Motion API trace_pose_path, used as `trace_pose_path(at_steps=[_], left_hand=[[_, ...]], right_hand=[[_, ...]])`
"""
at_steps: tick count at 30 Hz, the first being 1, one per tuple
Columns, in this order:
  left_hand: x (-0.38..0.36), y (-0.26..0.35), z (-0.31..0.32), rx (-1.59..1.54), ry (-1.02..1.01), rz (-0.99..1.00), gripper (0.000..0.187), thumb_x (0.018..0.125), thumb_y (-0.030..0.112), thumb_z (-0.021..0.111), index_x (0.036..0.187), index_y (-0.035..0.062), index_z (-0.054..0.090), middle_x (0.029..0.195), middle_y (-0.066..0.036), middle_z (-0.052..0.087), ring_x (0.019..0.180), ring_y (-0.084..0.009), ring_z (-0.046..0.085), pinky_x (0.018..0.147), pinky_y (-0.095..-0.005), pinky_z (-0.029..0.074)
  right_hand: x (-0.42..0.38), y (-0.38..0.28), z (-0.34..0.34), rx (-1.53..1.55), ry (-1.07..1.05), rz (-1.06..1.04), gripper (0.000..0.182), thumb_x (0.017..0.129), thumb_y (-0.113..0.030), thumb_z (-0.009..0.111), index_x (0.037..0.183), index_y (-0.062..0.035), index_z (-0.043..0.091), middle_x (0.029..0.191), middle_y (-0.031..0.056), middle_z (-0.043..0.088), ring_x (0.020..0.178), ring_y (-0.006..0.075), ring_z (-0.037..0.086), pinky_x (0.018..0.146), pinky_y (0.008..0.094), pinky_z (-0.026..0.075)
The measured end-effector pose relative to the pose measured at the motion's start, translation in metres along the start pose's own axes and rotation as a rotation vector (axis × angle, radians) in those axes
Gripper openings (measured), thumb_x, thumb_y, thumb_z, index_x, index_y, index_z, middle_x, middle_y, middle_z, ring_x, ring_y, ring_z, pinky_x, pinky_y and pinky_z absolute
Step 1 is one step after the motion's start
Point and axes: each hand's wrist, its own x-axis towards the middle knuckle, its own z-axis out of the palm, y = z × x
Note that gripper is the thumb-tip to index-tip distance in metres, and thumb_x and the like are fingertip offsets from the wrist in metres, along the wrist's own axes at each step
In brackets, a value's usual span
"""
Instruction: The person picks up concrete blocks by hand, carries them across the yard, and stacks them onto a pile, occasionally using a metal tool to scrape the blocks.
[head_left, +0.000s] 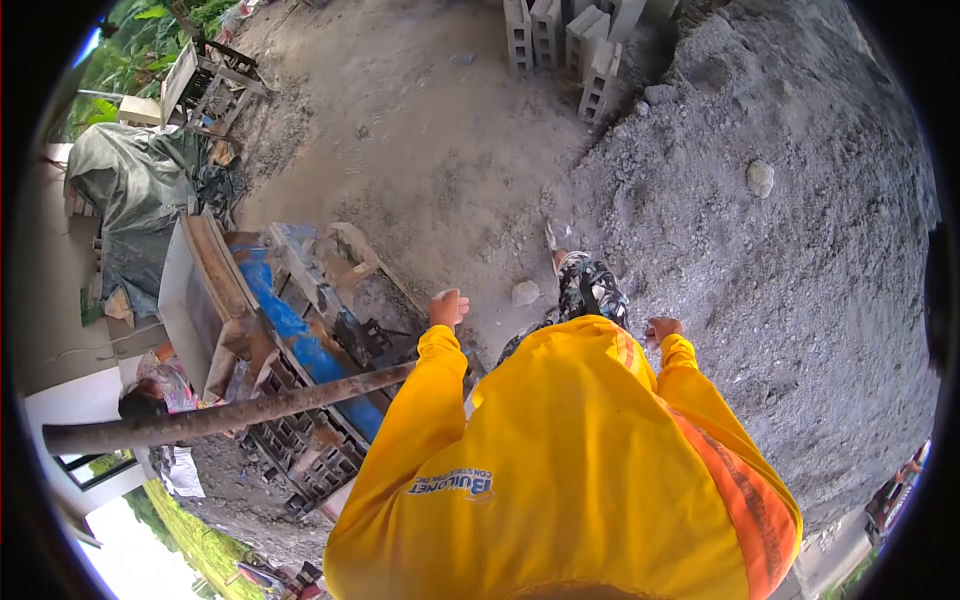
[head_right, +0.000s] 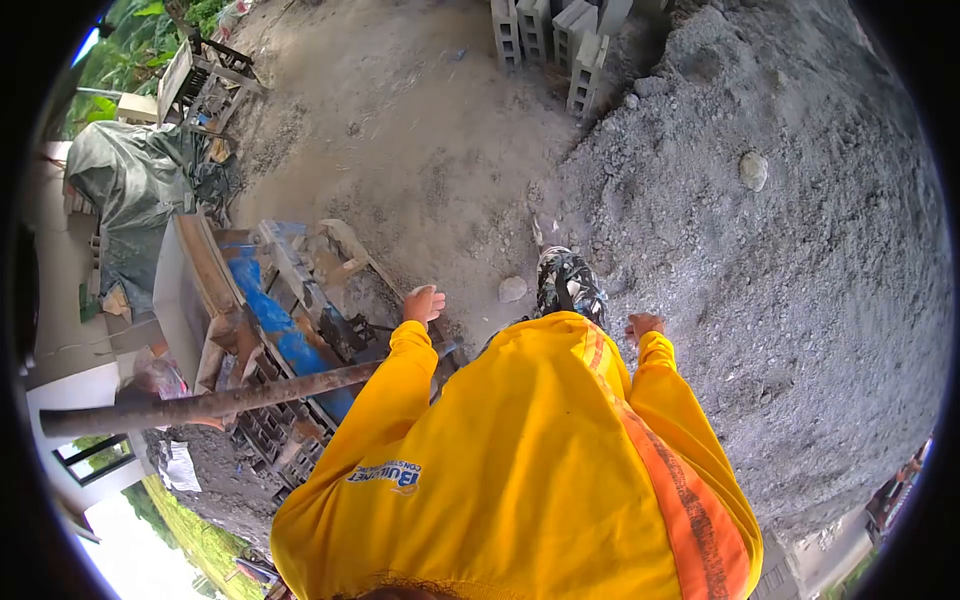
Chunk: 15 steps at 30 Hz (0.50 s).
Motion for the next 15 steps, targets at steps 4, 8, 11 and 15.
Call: trace_pose_path(at_steps=[4,8,11,15], left_hand=[[0.08,0.111,0.026,0.044,-0.002,0.016,0.041,0.094,0.031,0.054,0.123,0.0026,0.059,0.111,-0.016,0.069,0.097,-0.0286,0.068,0.086,-0.0436,0.052],[0.132,0.207,0.035,0.078,-0.016,-0.026,0.039,0.094,0.031,0.054,0.124,0.0055,0.059,0.11,-0.015,0.069,0.095,-0.0277,0.068,0.086,-0.0436,0.051],[0.151,0.267,0.022,0.189,-0.04,-0.054,0.039,0.093,0.031,0.055,0.123,0.0075,0.059,0.109,-0.014,0.07,0.093,-0.0267,0.068,0.083,-0.0419,0.051],[0.204,0.314,0.001,0.187,0.001,-0.062,0.039,0.092,0.033,0.054,0.121,0.0083,0.059,0.104,-0.012,0.07,0.088,-0.0245,0.068,0.076,-0.0408,0.052]], right_hand=[[0.081,-0.039,0.008,-0.543,-0.123,-0.237,0.032,0.098,-0.023,0.046,0.12,-0.0055,0.061,0.096,0.0091,0.073,0.077,0.0215,0.072,0.065,0.0367,0.06],[0.161,-0.117,0.026,-0.074,-0.162,0.065,0.034,0.1,-0.024,0.041,0.119,-0.0062,0.062,0.092,0.0097,0.073,0.071,0.021,0.072,0.06,0.0366,0.059],[0.139,-0.269,0.002,-0.309,-0.088,-0.131,0.029,0.099,-0.02,0.04,0.1,-0.0057,0.065,0.091,0.0106,0.072,0.065,0.0193,0.069,0.054,0.0364,0.056],[0.219,-0.387,-0.001,0.049,-0.027,-0.443,0.031,0.096,-0.029,0.046,0.098,-0.0049,0.065,0.092,0.012,0.073,0.068,0.023,0.071,0.053,0.035,0.055]])
